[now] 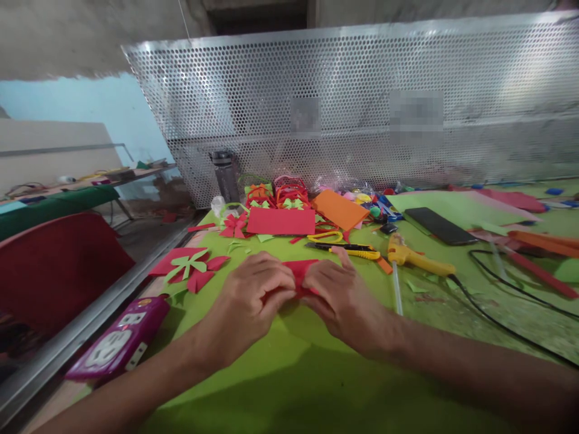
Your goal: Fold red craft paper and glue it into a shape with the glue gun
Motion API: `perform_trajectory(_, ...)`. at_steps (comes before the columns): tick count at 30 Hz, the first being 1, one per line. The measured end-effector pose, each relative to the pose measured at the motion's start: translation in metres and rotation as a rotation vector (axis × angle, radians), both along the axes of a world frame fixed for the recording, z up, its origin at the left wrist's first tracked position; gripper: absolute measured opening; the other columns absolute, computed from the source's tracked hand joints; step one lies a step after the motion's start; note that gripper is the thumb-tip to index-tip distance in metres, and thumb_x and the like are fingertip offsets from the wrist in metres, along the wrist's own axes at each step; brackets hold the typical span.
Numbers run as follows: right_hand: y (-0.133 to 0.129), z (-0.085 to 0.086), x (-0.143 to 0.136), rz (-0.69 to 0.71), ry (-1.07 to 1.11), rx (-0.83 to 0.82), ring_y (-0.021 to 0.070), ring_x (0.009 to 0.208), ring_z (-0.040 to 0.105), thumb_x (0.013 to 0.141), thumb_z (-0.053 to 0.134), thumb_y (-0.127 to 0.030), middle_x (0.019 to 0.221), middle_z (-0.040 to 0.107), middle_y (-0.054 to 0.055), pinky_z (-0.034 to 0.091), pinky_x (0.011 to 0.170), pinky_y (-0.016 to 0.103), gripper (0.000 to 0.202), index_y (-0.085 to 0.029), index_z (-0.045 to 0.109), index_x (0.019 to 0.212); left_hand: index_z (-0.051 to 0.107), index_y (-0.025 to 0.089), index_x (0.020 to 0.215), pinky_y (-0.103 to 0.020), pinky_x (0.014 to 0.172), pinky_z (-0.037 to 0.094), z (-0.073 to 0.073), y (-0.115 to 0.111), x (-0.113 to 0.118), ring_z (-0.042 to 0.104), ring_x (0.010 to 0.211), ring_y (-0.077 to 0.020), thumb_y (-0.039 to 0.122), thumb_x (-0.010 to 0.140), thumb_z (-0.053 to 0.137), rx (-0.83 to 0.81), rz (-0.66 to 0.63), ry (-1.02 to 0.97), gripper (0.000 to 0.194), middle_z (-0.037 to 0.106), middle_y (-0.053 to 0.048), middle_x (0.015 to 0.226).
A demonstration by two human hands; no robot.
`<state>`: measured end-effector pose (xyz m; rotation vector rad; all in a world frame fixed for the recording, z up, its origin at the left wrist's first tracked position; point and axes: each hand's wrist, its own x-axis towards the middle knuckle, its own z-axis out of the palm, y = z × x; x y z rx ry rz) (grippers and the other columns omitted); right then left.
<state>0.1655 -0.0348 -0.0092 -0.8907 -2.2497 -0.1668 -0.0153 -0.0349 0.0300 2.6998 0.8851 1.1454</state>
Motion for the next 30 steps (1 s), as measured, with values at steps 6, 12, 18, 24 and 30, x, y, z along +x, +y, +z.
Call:
perform_trajectory(6,0.0008,0.007,0.0009,0.074,0.282,-0.16,0.0145,0.07,0.056,0.085,0.055,-0.022,0.072,0.063,-0.001,0.031,0.09,0.042,0.011,-0.019,0.053,0.075,0.062,0.017,0.069,-0.021,0.064,0.047,0.0068,-0.0046,-0.0011,0.061,0.07,-0.0108,0.011,0.077,0.063,-0.214,0.061,-0.151,0.009,0.066,0.001,0.072)
perform_trajectory(12,-0.0005,0.0094,0.0022,0.095,0.315,-0.156,0.0153,0.07,0.056,0.086,0.053,-0.019,0.072,0.063,0.0,0.031,0.089,0.043,0.012,-0.019,0.054,0.074,0.066,0.017,0.077,-0.019,0.059,0.047,0.0058,-0.0051,-0.0019,0.062,0.063,-0.0096,0.007,0.076,0.062,-0.036,0.04,-0.125,0.011,0.068,0.001,0.069)
perform_trajectory(18,0.0007,0.0088,0.0023,0.1,0.277,-0.106,0.0158,0.072,0.057,0.087,0.052,-0.019,0.074,0.065,0.002,0.034,0.085,0.04,0.011,-0.019,0.054,0.076,0.065,0.017,0.075,-0.02,0.059,0.046,0.0038,-0.0028,-0.0012,0.06,0.062,-0.0101,0.009,0.079,0.058,0.05,-0.005,-0.07,0.011,0.067,0.0,0.066)
perform_trajectory(24,-0.001,0.01,0.0019,0.088,0.244,-0.035,0.0149,0.07,0.056,0.088,0.05,-0.019,0.073,0.064,0.002,0.034,0.083,0.038,0.014,-0.018,0.054,0.074,0.062,0.016,0.073,-0.021,0.056,0.044,0.0025,-0.0021,-0.0006,0.058,0.059,-0.0106,0.015,0.08,0.059,0.022,0.052,-0.019,0.008,0.064,0.0,0.065)
perform_trajectory(30,0.0011,0.0086,0.0031,0.099,0.242,-0.053,0.0154,0.072,0.057,0.087,0.052,-0.017,0.074,0.064,0.002,0.034,0.086,0.039,0.013,-0.017,0.055,0.074,0.062,0.015,0.076,-0.023,0.063,0.047,0.0002,0.0007,-0.0014,0.06,0.07,-0.0122,0.012,0.08,0.058,0.02,0.004,-0.001,0.006,0.065,-0.003,0.077)
